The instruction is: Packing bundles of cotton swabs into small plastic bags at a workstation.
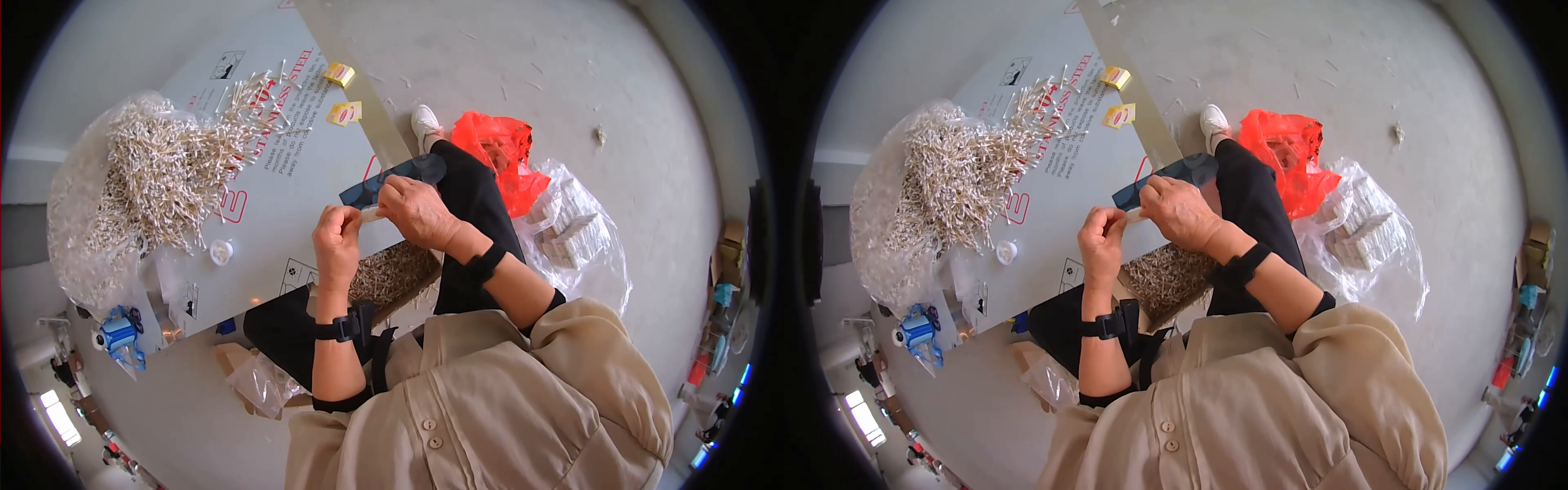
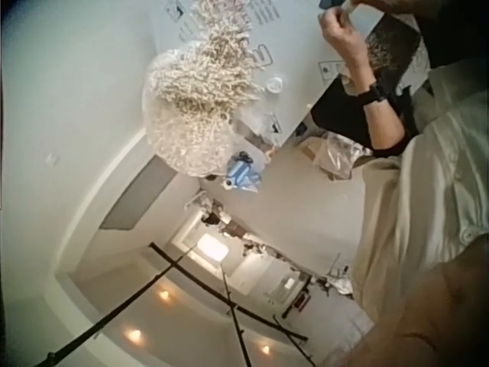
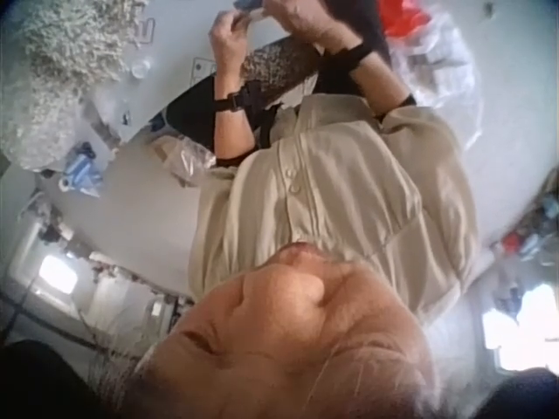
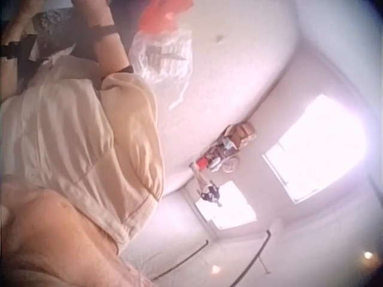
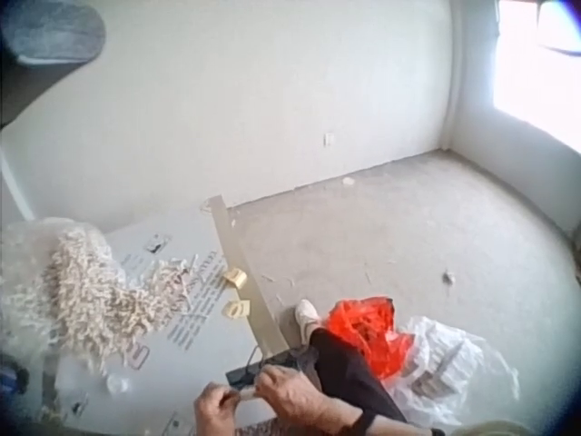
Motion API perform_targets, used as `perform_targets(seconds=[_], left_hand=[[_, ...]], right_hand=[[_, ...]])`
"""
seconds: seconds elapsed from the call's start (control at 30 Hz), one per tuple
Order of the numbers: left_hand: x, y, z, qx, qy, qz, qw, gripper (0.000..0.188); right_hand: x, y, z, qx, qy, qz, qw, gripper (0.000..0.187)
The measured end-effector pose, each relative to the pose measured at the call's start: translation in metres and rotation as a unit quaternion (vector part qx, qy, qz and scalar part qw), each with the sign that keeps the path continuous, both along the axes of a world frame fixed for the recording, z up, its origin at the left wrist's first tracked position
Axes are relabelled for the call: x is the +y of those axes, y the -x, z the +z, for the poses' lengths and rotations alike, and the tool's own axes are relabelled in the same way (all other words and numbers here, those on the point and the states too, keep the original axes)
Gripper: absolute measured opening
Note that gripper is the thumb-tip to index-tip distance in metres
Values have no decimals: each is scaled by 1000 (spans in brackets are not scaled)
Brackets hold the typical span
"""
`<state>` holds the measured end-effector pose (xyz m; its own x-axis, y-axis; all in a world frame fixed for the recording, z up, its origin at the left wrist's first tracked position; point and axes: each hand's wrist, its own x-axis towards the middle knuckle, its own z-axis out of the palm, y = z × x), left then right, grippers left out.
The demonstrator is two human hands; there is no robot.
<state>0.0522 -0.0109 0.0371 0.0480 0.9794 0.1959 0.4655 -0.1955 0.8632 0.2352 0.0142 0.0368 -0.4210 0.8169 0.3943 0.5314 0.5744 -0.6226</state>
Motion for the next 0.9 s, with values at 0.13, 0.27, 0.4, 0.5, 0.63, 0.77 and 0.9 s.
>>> perform_targets(seconds=[0.13, 0.27, 0.4, 0.5, 0.63, 0.77, 0.9], left_hand=[[3, 1, 5, 31, -59, -9, 998, 11], [5, 1, 1, 126, -148, -15, 981, 14], [7, 0, -1, 171, -152, -22, 973, 15], [7, -4, -3, 160, -167, -36, 972, 12], [-6, -6, -10, 151, -150, -17, 977, 11], [-9, 0, -12, 161, -143, -3, 977, 12], [-6, -3, -14, 158, -158, -4, 975, 13]], right_hand=[[6, -1, -1, -2, -8, 9, 1000, 19], [8, 0, 0, -3, -24, 9, 1000, 19], [8, 3, 3, -16, -59, -5, 998, 17], [6, 10, 7, 4, -110, 6, 994, 15], [3, 24, -1, -3, -119, 1, 993, 19], [4, 30, 1, -29, -139, 14, 990, 20], [16, 21, 0, -48, -145, 34, 988, 20]])
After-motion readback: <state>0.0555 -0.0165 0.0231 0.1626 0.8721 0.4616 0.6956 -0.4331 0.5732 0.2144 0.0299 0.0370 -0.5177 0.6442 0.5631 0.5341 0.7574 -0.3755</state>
